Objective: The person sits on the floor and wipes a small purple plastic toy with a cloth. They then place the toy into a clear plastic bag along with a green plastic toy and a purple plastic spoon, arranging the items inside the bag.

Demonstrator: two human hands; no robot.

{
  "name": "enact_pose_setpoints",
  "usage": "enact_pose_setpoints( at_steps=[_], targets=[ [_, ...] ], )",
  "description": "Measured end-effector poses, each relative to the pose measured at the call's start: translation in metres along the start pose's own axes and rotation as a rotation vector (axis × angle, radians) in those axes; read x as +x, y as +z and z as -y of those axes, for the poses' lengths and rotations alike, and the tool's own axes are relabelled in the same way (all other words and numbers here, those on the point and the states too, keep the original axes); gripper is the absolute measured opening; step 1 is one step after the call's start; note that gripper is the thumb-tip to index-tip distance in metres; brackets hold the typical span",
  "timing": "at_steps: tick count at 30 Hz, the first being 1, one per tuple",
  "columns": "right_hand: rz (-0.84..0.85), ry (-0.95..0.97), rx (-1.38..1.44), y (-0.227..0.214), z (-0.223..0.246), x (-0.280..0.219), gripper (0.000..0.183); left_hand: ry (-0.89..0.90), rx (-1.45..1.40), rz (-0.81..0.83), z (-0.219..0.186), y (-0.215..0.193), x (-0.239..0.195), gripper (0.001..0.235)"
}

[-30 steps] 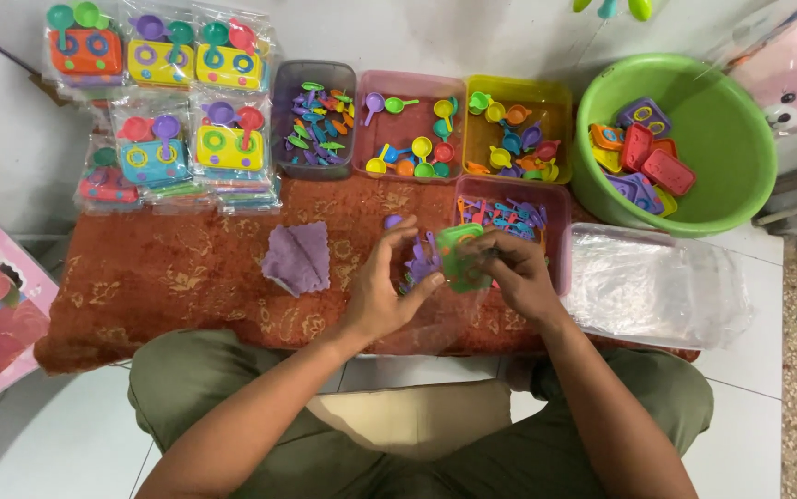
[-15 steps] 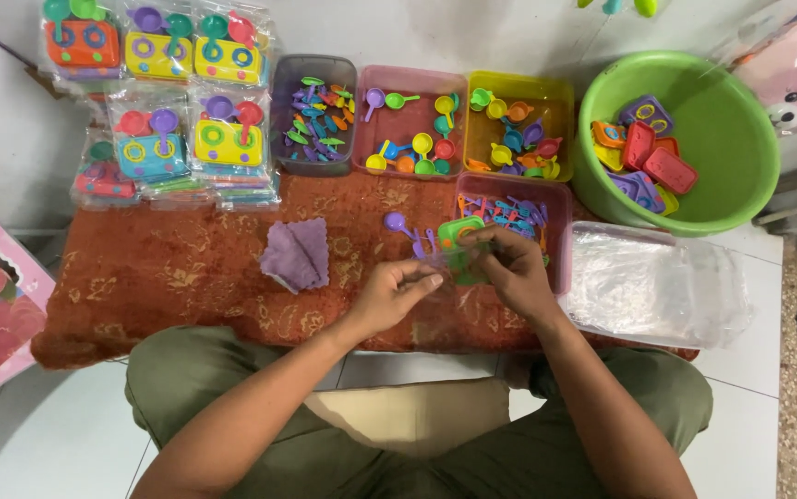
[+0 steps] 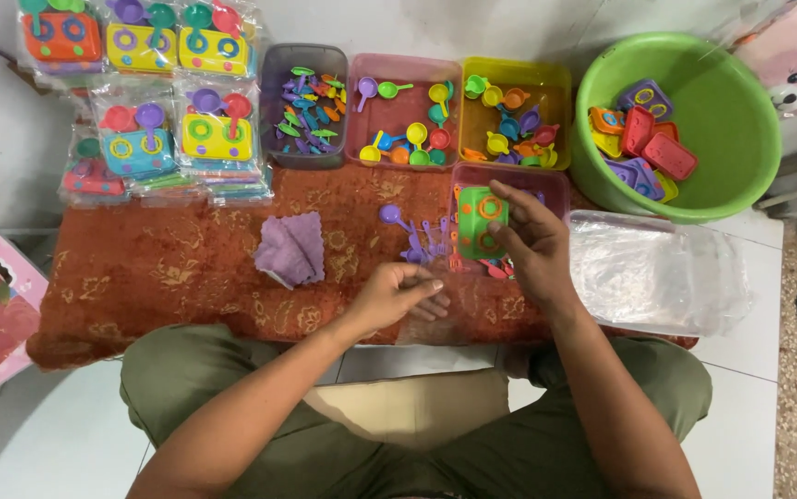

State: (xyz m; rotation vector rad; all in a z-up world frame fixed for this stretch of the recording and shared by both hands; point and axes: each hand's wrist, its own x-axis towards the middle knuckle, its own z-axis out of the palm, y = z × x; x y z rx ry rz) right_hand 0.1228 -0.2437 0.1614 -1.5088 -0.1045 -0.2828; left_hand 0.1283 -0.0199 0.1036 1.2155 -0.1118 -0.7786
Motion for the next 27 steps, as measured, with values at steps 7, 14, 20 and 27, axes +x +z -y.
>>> enact_pose_setpoints(
  at_steps=[7,14,20,27],
  targets=[
    [0.148,0.068,0.005,-0.002,-0.006,-0.004,0.052,-0.034,0.047,0.022,-0.008,0.001,-0.003,0.022],
    [0.208,0.088,-0.097,0.002,0.015,-0.002,0.042,-0.044,0.057,0.023,-0.007,-0.002,-0.002,0.023],
    [0.276,0.126,-0.165,-0.002,0.022,-0.001,0.045,-0.08,0.06,0.013,-0.009,-0.001,-0.003,0.027],
    [0.365,0.134,-0.241,0.002,0.027,0.001,0.058,-0.047,0.092,0.054,0.001,-0.004,0.002,0.023]
  ],
)
